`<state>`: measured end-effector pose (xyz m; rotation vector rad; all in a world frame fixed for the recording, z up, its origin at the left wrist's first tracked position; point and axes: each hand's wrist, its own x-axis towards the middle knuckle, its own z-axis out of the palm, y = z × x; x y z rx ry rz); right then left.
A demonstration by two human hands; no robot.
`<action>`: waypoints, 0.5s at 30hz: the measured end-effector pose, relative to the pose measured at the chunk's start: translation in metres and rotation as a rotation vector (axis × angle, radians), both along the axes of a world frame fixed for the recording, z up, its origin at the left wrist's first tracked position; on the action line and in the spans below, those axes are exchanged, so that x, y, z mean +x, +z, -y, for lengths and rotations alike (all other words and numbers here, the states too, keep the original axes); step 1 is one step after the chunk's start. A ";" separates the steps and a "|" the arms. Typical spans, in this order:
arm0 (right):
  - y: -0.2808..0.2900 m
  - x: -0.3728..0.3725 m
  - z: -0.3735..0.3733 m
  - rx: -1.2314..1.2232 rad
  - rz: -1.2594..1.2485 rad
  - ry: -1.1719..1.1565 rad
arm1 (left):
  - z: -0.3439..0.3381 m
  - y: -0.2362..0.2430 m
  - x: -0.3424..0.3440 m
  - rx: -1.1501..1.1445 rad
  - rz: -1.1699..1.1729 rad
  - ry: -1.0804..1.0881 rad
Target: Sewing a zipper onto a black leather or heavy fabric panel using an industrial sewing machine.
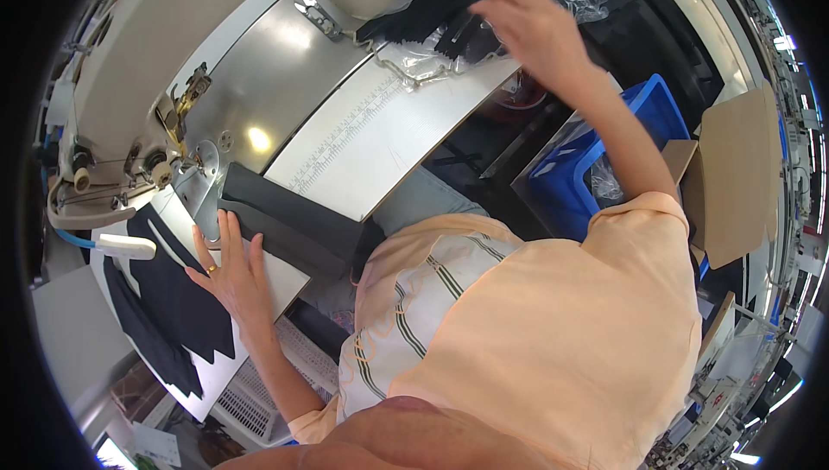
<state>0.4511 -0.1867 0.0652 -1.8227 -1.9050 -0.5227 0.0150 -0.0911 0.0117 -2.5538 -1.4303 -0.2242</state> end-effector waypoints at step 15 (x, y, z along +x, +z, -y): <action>-0.012 0.093 -0.033 -0.018 -0.120 -0.045 | -0.042 0.005 -0.003 -0.155 0.237 -0.213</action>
